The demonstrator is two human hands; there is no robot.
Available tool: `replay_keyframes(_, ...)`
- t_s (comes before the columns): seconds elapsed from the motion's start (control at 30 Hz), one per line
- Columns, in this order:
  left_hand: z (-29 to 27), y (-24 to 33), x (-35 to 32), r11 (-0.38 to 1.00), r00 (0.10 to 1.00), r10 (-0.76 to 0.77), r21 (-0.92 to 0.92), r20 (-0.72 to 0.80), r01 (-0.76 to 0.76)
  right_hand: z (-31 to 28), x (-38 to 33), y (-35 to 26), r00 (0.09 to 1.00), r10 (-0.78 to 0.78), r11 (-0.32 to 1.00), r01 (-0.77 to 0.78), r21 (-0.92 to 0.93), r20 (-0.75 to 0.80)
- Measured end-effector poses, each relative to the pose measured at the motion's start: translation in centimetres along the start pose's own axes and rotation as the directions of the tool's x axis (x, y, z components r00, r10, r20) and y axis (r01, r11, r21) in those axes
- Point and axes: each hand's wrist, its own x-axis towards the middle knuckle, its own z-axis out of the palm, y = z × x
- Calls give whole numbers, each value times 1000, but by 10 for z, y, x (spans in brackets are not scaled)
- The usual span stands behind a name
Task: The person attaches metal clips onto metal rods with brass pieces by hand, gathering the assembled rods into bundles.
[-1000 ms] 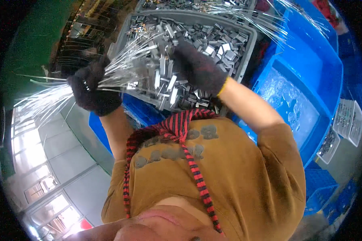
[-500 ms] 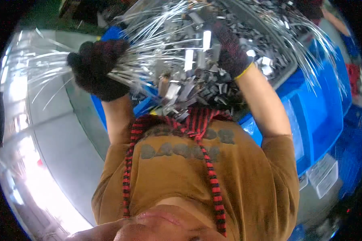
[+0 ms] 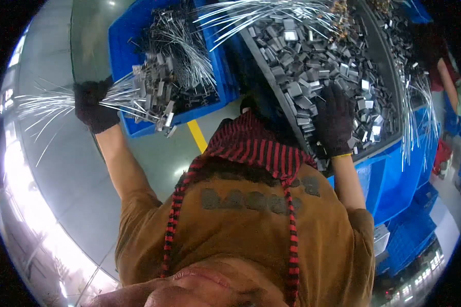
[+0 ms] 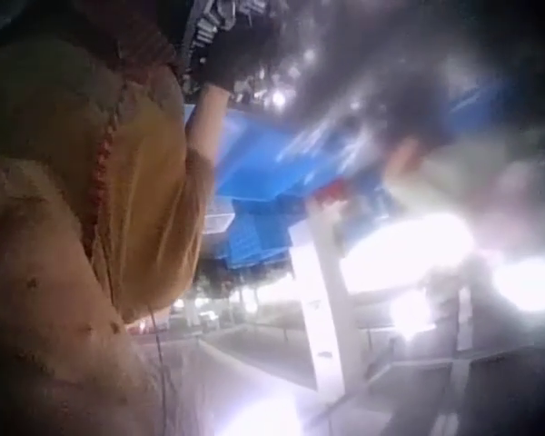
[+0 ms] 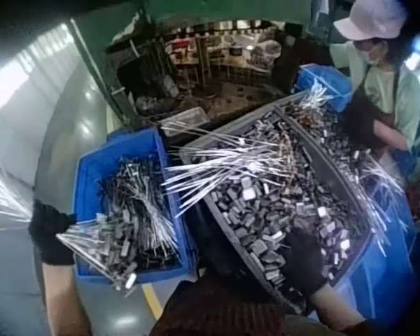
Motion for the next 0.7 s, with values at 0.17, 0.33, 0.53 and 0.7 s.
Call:
replay_keyframes(0.17, -89, -20, 47, 858, 901, -333, -307, 280, 412, 4, 14, -8, 999, 35, 998, -36, -44, -25)
replay_keyframes(0.33, -116, -72, 107, 801, 778, -523, -110, 349, 588, 8, 13, -5, 998, 61, 998, -62, -28, -30)
replay_keyframes(0.53, -135, -280, 126, 542, 439, -840, 529, 319, 653, 9, 31, -13, 997, 74, 997, -74, -16, -27)
replay_keyframes(0.7, -76, -384, 54, -131, 750, -616, 970, -242, 205, 10, 35, -16, 991, 102, 993, -96, 67, -92)
